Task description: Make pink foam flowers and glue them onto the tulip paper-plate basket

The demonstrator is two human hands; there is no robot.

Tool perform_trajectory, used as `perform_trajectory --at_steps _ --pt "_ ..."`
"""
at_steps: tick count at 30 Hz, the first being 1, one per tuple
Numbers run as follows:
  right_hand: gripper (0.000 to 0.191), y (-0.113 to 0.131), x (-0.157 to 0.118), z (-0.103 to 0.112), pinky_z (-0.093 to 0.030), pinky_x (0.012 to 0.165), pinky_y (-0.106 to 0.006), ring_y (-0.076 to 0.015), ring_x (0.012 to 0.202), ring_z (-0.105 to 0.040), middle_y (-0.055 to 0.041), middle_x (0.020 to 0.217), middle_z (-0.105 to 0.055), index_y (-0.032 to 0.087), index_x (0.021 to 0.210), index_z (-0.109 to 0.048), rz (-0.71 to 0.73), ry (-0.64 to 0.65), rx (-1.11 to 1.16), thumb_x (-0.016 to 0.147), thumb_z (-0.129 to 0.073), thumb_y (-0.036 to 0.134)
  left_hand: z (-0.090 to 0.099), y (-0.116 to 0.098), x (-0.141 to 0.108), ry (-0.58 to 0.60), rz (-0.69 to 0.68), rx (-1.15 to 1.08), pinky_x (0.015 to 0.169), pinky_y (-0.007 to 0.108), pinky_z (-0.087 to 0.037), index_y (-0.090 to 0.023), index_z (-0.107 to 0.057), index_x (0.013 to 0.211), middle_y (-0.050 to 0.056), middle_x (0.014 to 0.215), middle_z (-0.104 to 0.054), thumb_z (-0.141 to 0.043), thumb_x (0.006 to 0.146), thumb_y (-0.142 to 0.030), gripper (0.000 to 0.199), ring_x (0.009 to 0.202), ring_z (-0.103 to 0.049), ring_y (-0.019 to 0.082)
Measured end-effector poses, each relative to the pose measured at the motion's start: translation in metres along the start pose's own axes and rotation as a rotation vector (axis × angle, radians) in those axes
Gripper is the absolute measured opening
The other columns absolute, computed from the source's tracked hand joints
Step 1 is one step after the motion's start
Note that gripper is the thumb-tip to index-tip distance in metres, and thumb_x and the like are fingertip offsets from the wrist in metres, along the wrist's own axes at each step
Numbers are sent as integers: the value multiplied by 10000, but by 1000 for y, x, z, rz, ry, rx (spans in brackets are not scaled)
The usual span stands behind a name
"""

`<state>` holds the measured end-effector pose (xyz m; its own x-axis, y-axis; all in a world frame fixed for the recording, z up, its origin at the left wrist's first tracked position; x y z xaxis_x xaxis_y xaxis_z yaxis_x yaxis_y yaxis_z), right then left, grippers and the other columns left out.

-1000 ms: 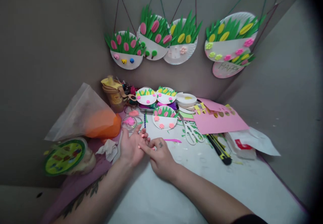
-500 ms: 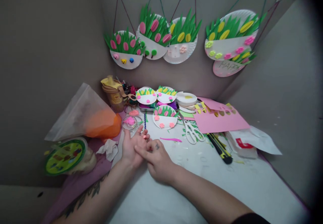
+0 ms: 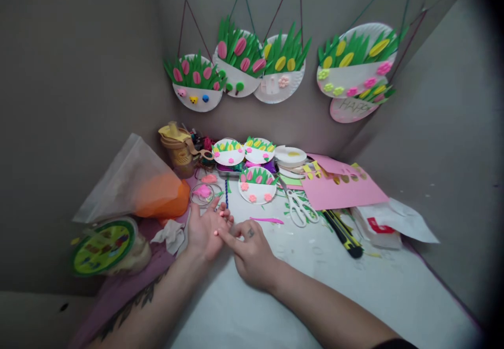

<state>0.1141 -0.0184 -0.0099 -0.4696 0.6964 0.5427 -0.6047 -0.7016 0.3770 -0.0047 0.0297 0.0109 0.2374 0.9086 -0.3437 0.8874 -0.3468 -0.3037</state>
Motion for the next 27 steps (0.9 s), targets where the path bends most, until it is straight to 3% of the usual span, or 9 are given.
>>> perform_trajectory --at_steps 4,11,22,27 --pt "684 -1 1 -1 -385 801 -400 -225 886 -419 -70 953 -487 304 1376 -414 -53 -4 0 746 -478 45 -2 5 -3 11 85 -13 582 343 -473 -151 -499 940 76 829 -515 -248 862 -628 545 631 -491 166" --pt "698 -4 0 -1 -401 795 -406 -233 900 -417 -83 963 -487 255 1396 -387 -58 -29 33 741 -445 18 -2 6 -5 35 115 -70 537 276 -454 -105 -517 965 97 824 -510 -289 855 -626 579 647 -484 165" --pt "736 -1 4 0 -411 797 -426 -244 902 -405 -97 984 -477 221 1437 -310 -49 1 17 739 -446 29 -1 5 -5 59 128 -121 595 309 -487 -54 -526 1017 108 844 -493 -307 846 -635 644 678 -481 172" --pt "754 1 2 5 -409 821 -417 -233 903 -411 -89 980 -490 214 1462 -242 29 -80 55 758 -438 27 -3 4 -6 129 122 -138 683 358 -499 -37 -533 1047 103 842 -494 -315 840 -643 677 687 -485 175"
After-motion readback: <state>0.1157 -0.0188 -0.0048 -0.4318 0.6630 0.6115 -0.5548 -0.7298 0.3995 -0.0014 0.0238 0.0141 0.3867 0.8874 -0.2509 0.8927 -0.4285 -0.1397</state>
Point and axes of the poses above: each hand's wrist, its own x-axis towards the middle knuckle, its own z-axis out of the back of the hand, y = z × x, the point moved 2 cm from there along x, towards the middle knuckle
